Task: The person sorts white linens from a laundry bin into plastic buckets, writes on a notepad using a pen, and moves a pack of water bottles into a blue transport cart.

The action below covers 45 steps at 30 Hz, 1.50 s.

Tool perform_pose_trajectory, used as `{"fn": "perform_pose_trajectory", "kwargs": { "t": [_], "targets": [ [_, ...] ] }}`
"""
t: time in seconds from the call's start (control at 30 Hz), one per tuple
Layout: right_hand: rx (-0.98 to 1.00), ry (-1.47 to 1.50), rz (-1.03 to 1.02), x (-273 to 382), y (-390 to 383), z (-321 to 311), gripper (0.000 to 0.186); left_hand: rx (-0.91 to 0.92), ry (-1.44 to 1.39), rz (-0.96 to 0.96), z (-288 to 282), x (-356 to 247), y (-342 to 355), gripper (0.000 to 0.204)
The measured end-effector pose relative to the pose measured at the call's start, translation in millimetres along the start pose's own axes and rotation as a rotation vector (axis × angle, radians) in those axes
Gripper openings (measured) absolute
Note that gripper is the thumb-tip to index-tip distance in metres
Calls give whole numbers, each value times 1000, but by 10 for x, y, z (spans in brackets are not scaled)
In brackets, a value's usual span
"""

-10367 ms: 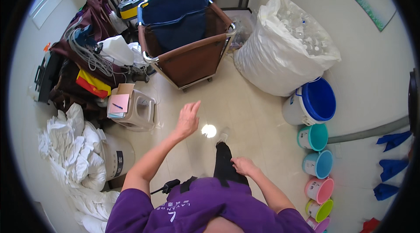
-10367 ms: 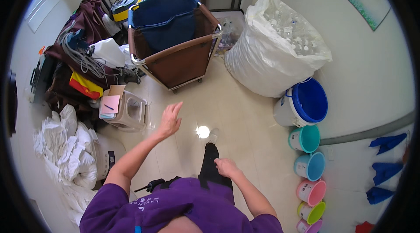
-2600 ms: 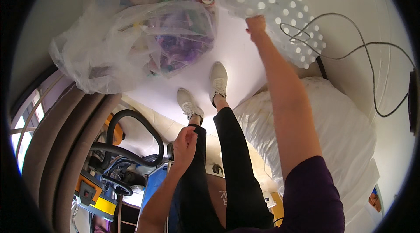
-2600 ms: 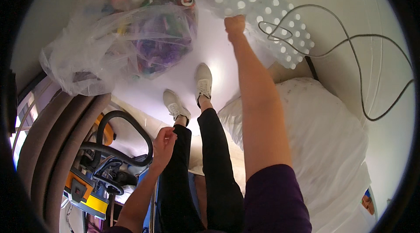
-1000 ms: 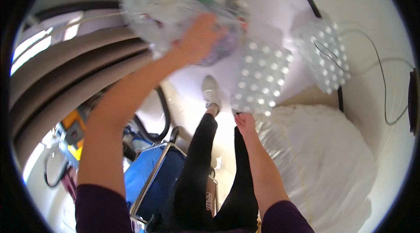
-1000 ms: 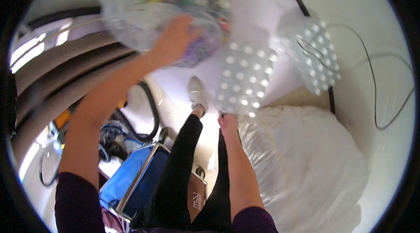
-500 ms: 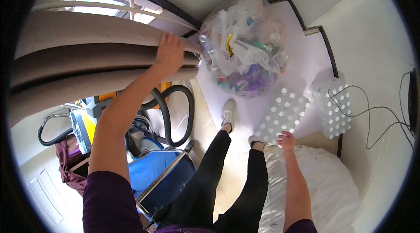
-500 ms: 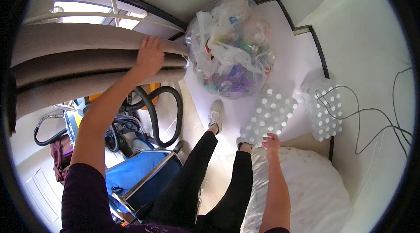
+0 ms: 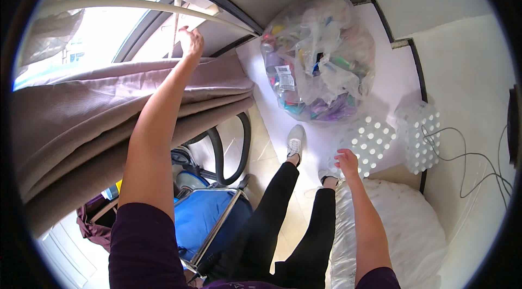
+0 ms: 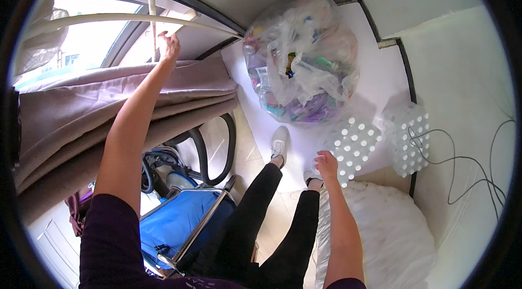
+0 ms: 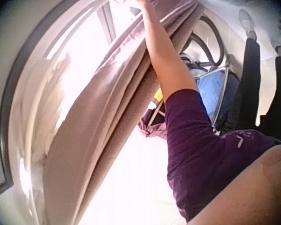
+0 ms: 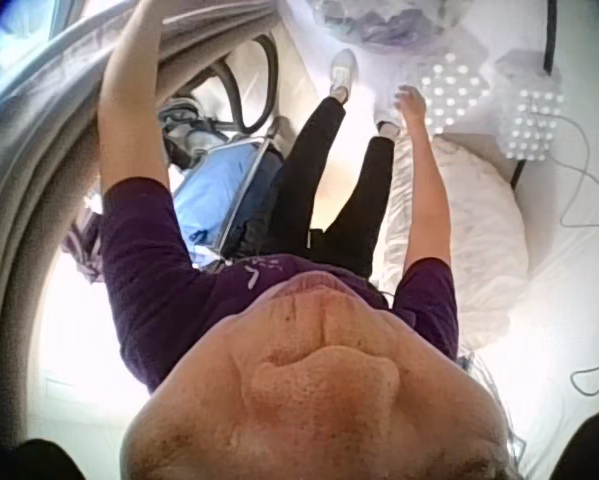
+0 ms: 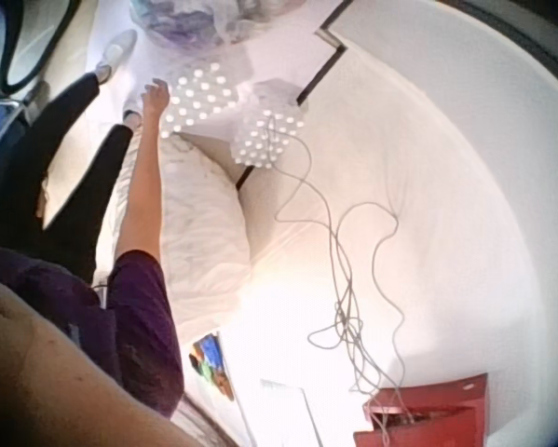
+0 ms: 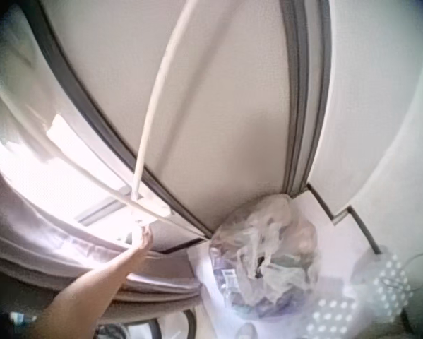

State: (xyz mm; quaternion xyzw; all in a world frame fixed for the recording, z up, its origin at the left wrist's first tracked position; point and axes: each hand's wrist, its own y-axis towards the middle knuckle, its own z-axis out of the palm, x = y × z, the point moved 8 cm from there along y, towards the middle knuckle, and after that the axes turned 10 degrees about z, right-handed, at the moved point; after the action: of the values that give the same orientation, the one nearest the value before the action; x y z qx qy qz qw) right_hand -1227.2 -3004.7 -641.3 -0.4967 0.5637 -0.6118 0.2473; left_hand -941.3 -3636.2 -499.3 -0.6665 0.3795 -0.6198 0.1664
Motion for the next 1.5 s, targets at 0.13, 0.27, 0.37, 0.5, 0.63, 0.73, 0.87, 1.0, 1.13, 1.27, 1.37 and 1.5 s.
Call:
{"fn": "perform_pose_trajectory", "kwargs": {
  "t": [0.13,0.27,0.37,0.5,0.63,0.73,0.87,1.0,1.13,1.27,1.37,1.5],
  "targets": [
    [56,59,-1,141,-64,315,27,6,-133,-184,340,310,485,28],
    [103,47,4,204,-163,597,28,-56,-214,-301,572,566,827,24],
    [103,32,49,137,-181,730,29,-97,-246,-270,614,632,936,31],
    [107,0,38,-46,-145,899,28,-107,-251,-198,662,558,970,40],
    [118,12,11,32,-180,968,27,-37,-91,-90,855,325,977,49],
    [141,-37,-71,241,-180,1048,27,58,49,-16,1322,229,957,57],
    [-103,-386,-308,541,-392,827,22,-709,-1761,-806,564,121,319,30],
    [-78,-375,-354,667,-530,928,18,-667,-2369,-714,528,-528,25,21],
    [-116,-207,-523,797,-909,722,19,-21,-2875,-529,-916,-2289,-1258,15],
    [76,141,-392,843,-1129,533,26,287,-2823,32,-2009,-3530,-2326,6],
    [-61,226,-366,642,-1125,57,25,369,-2991,247,-2990,-3990,-2535,11],
    [-147,475,-331,278,-1020,-721,31,598,-3129,369,-3978,-4398,-2699,14]
  ]
}}
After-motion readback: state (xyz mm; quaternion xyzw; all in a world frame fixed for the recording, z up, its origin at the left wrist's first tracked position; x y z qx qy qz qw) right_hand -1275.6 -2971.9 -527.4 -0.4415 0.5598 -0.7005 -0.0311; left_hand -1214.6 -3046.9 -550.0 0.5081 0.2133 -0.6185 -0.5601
